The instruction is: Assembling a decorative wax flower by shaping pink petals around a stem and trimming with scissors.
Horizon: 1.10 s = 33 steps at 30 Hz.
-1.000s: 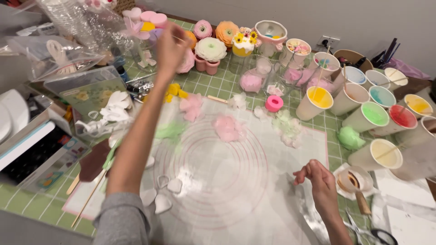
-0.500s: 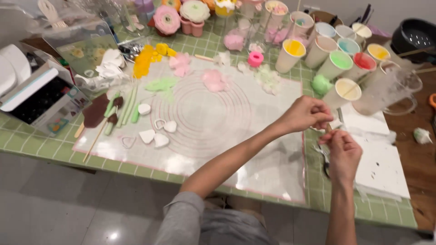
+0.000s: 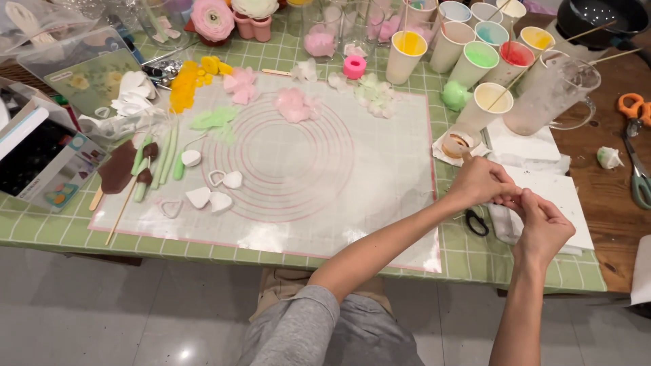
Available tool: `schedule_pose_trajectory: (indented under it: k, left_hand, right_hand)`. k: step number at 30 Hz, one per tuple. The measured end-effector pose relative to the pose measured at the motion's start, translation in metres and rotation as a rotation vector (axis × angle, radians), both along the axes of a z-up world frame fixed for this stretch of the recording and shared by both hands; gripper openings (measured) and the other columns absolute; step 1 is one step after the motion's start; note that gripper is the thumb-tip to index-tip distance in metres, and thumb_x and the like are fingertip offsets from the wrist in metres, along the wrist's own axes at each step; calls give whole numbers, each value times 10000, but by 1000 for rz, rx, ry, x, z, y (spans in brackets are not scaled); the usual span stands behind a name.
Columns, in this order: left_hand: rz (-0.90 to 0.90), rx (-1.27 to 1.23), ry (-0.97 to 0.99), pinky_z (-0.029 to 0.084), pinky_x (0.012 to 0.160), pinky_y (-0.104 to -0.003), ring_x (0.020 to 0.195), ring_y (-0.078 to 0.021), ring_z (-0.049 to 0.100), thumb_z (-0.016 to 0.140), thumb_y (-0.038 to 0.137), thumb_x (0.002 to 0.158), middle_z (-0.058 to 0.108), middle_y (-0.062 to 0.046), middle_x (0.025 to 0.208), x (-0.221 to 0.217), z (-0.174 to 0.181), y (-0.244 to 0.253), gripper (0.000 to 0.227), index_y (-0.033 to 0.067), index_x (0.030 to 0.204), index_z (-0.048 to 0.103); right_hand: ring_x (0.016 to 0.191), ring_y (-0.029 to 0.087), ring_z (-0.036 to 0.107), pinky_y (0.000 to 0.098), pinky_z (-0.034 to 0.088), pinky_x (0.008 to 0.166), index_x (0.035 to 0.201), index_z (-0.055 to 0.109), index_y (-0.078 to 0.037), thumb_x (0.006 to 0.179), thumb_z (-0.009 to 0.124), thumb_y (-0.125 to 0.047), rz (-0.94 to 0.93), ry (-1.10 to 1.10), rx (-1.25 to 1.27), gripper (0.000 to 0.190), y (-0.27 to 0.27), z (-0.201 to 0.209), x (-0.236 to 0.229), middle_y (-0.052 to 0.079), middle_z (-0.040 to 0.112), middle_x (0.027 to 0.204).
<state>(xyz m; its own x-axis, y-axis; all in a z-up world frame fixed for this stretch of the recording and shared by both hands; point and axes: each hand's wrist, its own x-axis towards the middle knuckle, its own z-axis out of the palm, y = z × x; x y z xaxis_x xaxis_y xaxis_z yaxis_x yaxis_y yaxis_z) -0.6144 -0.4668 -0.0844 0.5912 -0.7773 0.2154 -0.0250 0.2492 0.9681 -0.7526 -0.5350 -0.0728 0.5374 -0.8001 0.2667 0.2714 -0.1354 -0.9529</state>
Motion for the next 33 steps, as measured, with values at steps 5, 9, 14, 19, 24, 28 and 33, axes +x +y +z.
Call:
schedule_pose_trajectory:
  k: [5, 9, 14, 19, 24, 28, 33]
  left_hand:
    - [92, 90, -47, 551, 487, -253, 517, -106, 682, 838, 147, 805, 748, -108, 639, -8, 16, 14, 224, -55, 757, 756]
    - [92, 89, -131, 534, 479, -270, 499, -114, 688, 777, 134, 850, 737, -88, 614, -5, -3, 4, 189, -40, 781, 747]
    - [32, -27, -79, 574, 521, -262, 557, -95, 705, 724, 93, 838, 736, -57, 645, -9, -21, -7, 130, -35, 825, 741]
    - [113, 120, -145, 553, 526, -282, 567, -135, 699, 839, 106, 781, 722, -123, 624, -17, 8, -4, 199, -72, 780, 748]
    - [82, 93, 345, 587, 665, -319, 722, -173, 727, 576, 408, 1008, 771, -148, 915, -19, -38, -55, 459, -24, 1019, 731]
    - [-83, -34, 708, 505, 956, -361, 1071, -188, 648, 453, 601, 1092, 688, -200, 1225, -46, -41, -57, 700, -64, 1185, 650]
    - [-265, 94, 774, 351, 1100, -558, 1259, -262, 488, 313, 725, 1020, 549, -167, 1438, -49, -9, -20, 810, 38, 1354, 582]
  right_hand:
    - [809, 195, 733, 312, 644, 794, 1046, 685, 125, 1063, 729, -1, -45, 44, -10, 134, -9, -7, 1, 175, 718, 954]
    - [854, 190, 752, 272, 615, 813, 1098, 675, 114, 1070, 680, -8, 23, 87, -77, 125, -16, -17, 1, 164, 733, 985]
    - [938, 152, 730, 248, 582, 874, 1196, 678, 123, 1059, 672, 39, 23, 103, -247, 160, -28, -31, 4, 145, 748, 1053]
    - [915, 149, 693, 250, 541, 819, 1184, 726, 135, 1037, 738, 20, -146, 252, -349, 186, -38, -36, 6, 178, 755, 1048]
    - [1234, 293, 631, 373, 500, 1006, 1407, 616, 87, 1160, 489, -112, -111, 199, -714, 341, -9, -23, 15, 240, 660, 1368]
    - [1375, 403, 543, 460, 420, 1128, 1443, 580, 119, 1201, 385, -175, -50, 273, -919, 428, -5, -21, 13, 320, 612, 1453]
    - [1139, 282, 679, 404, 517, 1000, 1401, 605, 29, 1156, 328, -353, -79, 563, -446, 532, -6, 11, 14, 242, 697, 1236]
